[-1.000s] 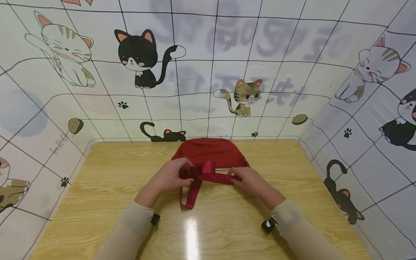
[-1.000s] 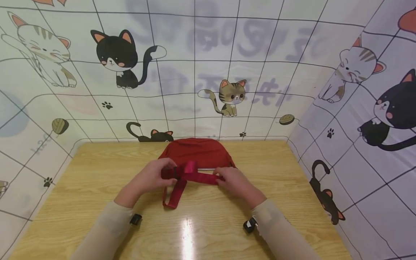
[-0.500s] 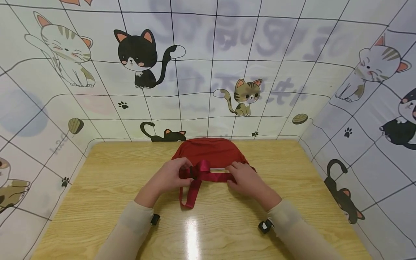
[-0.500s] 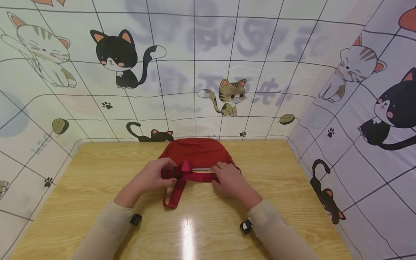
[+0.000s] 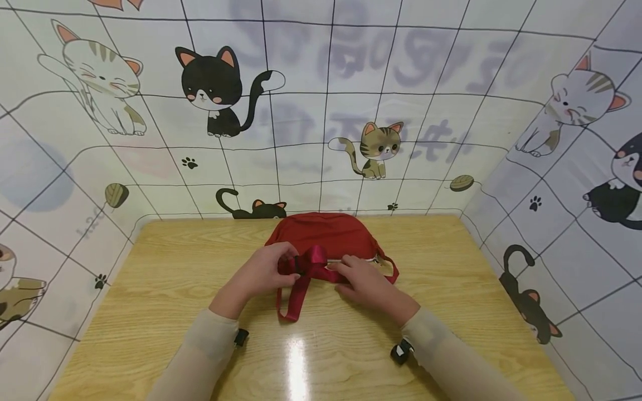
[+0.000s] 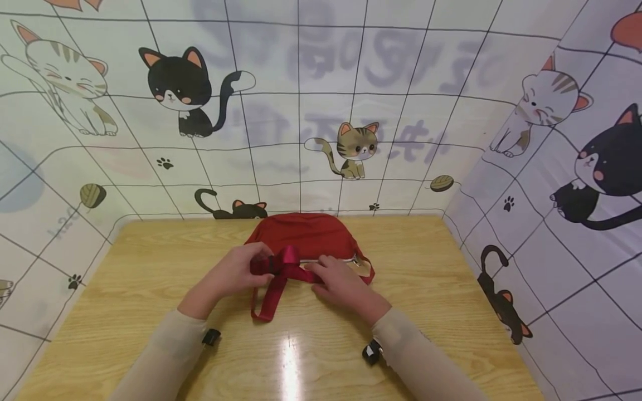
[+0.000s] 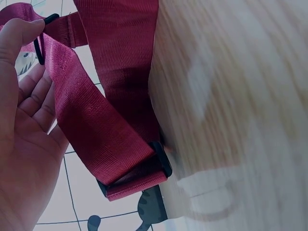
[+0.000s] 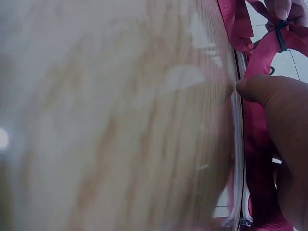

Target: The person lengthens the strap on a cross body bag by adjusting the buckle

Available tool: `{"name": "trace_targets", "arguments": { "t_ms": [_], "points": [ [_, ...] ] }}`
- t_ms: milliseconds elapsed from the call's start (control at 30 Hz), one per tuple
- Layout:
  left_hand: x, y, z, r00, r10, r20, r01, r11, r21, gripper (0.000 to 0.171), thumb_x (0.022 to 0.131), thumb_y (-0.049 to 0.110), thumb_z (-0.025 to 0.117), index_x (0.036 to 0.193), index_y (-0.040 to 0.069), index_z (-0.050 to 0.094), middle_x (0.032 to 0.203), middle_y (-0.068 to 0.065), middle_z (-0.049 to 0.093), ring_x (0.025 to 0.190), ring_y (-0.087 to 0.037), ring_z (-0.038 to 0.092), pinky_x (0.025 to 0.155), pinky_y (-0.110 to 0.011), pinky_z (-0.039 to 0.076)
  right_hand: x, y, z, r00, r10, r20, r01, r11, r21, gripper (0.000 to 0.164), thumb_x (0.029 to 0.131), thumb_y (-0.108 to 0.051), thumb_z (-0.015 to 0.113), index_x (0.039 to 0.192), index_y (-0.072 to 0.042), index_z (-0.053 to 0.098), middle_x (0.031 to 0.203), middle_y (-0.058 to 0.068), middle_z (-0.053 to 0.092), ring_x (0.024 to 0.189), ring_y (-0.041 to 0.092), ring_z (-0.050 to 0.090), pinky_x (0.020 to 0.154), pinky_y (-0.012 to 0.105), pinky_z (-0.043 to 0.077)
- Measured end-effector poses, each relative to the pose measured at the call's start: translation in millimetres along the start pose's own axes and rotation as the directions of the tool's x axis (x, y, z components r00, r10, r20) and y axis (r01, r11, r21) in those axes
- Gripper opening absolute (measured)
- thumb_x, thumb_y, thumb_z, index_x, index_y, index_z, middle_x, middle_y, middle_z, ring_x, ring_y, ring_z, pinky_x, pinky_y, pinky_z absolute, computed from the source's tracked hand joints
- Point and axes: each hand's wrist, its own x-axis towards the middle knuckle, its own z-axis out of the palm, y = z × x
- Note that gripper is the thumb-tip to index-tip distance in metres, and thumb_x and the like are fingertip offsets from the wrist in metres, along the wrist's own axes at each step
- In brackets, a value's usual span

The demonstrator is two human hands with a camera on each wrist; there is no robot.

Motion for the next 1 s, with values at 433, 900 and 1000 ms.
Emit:
{"name": "trace_targets", "arguments": {
  "t_ms": [433,900,1000],
  "points": [
    [0.2,1.6,-0.4,1.0,0.004,-0.003,-0.004,1.0,-0.005,0.039,0.09,0.022,0.091,0.122,0.019,0.069,0.106,0.01,0.069,0.097,-0.011,0.064,0.088,-0.037,0.057,-1,1,-4,0.997,0.061,0.055,-0.065,0.995,0.076,0.056,0.102,-0.036,0.081,0.153,-0.024,0.06,0.119,-0.007,0.056,0.088,0.012,0.061,0.08,0.034,0.055],
    [-0.2,-0.3,-1.0,1.0,-0.007,-0.004,0.007,1.0,-0.018,0.04,0.088,0.023,0.093,0.121,0.02,0.069,0.105,0.01,0.068,0.097,-0.012,0.064,0.086,-0.037,0.057,-8,19,-16,0.994,0.106,0.015,-0.107,0.99,0.091,0.046,0.101,-0.045,0.081,0.141,-0.028,0.068,0.116,-0.014,0.063,0.091,0.01,0.06,0.077,0.036,0.054],
    [0.0,0.2,-0.8,1.0,0.005,-0.007,-0.005,1.0,-0.021,0.04,0.087,0.023,0.093,0.12,0.02,0.069,0.103,0.01,0.068,0.094,-0.013,0.063,0.084,-0.036,0.058,-9,24,-15,0.995,0.097,0.03,-0.1,0.991,0.085,0.046,0.102,-0.048,0.08,0.141,-0.027,0.068,0.117,-0.013,0.064,0.093,0.009,0.061,0.081,0.036,0.055]
  ]
}}
